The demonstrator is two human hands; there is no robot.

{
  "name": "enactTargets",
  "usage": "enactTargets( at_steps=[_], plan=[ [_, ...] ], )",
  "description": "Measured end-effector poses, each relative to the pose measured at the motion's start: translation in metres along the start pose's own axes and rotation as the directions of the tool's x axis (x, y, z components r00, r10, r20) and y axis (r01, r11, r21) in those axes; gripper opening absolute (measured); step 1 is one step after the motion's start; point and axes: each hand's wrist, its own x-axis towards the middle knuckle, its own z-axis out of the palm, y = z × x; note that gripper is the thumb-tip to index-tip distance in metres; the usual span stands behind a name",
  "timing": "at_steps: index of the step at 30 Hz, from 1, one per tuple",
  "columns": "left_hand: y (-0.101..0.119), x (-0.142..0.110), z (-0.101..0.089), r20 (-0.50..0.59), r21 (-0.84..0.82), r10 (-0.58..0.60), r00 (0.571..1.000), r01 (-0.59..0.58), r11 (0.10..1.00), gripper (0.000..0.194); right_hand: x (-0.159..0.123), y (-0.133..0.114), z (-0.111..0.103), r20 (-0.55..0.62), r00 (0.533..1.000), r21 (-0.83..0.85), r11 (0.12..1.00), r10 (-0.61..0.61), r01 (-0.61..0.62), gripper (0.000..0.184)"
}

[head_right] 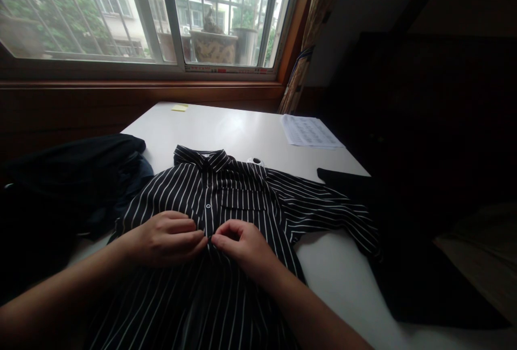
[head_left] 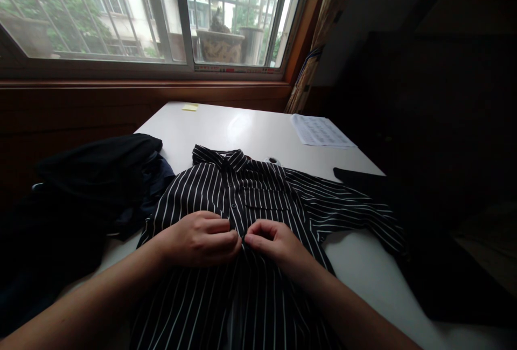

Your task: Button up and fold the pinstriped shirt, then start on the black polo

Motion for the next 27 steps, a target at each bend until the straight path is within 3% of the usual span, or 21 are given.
enactTargets(
  at_steps=[27],
  plan=[
    [0.0004, 0.0009, 0.0002, -0.018, -0.013, 0.003, 1.0, -0.003, 1.0, 0.007, -0.0002, 0.0008, -0.0019, 0.035, 0.999, -0.016, 1.0, -0.025, 0.026, 0.017]
  ],
)
